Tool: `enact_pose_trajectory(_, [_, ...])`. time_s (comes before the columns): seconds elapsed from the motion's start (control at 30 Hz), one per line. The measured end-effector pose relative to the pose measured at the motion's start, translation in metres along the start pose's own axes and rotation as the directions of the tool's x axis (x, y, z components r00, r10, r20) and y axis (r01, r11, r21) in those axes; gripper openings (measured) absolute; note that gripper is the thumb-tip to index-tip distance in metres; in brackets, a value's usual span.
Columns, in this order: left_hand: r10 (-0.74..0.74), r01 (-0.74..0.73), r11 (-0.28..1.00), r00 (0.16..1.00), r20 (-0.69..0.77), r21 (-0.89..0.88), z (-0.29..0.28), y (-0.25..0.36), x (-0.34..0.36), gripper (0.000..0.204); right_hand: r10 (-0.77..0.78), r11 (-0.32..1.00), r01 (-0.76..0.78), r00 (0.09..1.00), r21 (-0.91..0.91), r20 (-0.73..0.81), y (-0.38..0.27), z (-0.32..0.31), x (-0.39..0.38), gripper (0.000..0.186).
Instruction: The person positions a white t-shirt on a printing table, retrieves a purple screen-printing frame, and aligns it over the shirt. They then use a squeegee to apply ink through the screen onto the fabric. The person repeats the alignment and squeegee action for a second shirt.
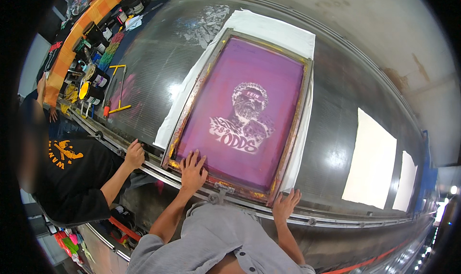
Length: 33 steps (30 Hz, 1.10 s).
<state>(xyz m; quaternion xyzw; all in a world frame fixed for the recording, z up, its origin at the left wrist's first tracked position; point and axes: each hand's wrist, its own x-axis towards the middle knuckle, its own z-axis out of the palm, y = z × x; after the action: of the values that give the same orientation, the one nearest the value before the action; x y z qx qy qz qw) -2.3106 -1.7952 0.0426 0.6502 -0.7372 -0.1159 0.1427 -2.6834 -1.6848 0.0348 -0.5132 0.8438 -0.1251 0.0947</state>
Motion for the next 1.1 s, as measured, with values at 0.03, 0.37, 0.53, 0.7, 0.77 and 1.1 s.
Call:
enact_pose_trajectory(0.03, [0.000,0.000,1.000,1.000,-0.002,0.000,0.000,0.000,0.000,0.051,-0.021,1.000,0.021,1.000,-0.002,-0.024,0.000,0.000,0.000,0.056])
enact_pose_trajectory(0.37, [0.010,-0.010,1.000,1.000,0.001,-0.003,-0.001,0.001,0.002,0.051,0.248,0.906,-0.205,0.966,0.370,-0.073,0.035,0.004,0.016,0.043])
enact_pose_trajectory(0.53, [-0.012,0.012,1.000,0.999,0.041,-0.009,0.000,0.001,0.004,0.052,0.144,0.989,-0.146,0.970,0.004,-0.196,0.017,0.004,0.049,0.043])
enact_pose_trajectory(0.7, [-0.018,0.018,1.000,0.999,0.031,0.018,0.000,0.002,0.005,0.054,0.079,0.940,-0.038,0.991,0.338,-0.108,-0.050,0.018,0.093,0.052])
enact_pose_trajectory(0.77, [-0.014,0.014,1.000,0.999,0.034,0.008,-0.001,0.001,0.006,0.053,0.097,0.947,-0.062,0.990,0.314,-0.099,-0.066,0.024,0.106,0.058])
enact_pose_trajectory(1.1, [-0.020,0.020,1.000,1.000,0.011,0.001,0.000,0.001,0.003,0.051,0.081,0.994,-0.070,0.986,0.081,-0.149,-0.077,0.030,0.118,0.059])
